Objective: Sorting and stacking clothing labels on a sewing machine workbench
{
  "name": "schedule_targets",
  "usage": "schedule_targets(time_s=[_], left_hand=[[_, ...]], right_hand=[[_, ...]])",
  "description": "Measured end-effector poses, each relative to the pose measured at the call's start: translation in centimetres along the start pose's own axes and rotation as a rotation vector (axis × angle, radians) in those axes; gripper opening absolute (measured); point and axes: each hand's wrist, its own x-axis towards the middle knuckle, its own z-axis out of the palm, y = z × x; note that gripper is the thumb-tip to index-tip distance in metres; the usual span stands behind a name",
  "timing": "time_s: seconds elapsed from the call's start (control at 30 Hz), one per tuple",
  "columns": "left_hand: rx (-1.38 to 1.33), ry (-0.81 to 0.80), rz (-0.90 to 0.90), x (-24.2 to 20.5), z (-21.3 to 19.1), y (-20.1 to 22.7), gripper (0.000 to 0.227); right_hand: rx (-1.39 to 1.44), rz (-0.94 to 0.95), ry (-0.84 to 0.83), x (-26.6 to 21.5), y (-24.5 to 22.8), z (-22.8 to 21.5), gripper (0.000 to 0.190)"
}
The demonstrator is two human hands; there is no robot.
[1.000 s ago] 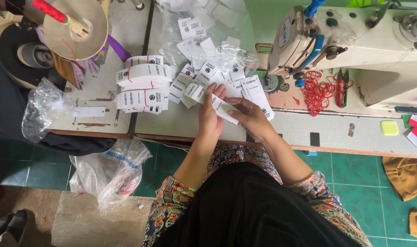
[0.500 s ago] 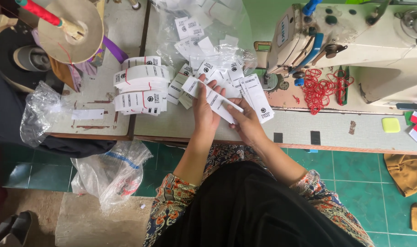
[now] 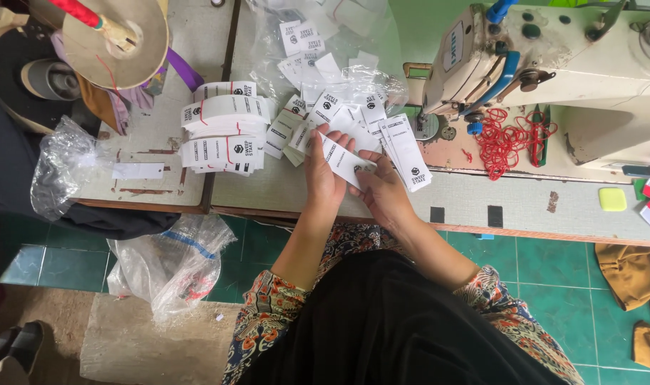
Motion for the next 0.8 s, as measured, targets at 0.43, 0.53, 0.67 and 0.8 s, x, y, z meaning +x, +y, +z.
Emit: schedule_targets(time_s=[0.43,0.53,0.67,0.8], left_hand=[[0.283,-0.135,0.098,-2.1,0.9,-1.1,0.050],[0.329,-0.183,0.102,-2.4,1.1,-0.7,0.049],[0.262,-0.188,0.047,-1.7,0.6,-0.4,0.048],[0.219,-0.242,0.014,-2.7,1.5,-0.5,0.060]], right_hand=[[-0.074,-0.082,0.049,0.9,-0.5,0.1,0.043],[-0.073,-0.086,0.084,0.9,-0.4,-0.2,0.042],[-0.133,-0.181,0.043,1.0,0.2,-0.8,0.040],[0.011,-0.217,0.095,1.0,1.0,-0.6,0.038]])
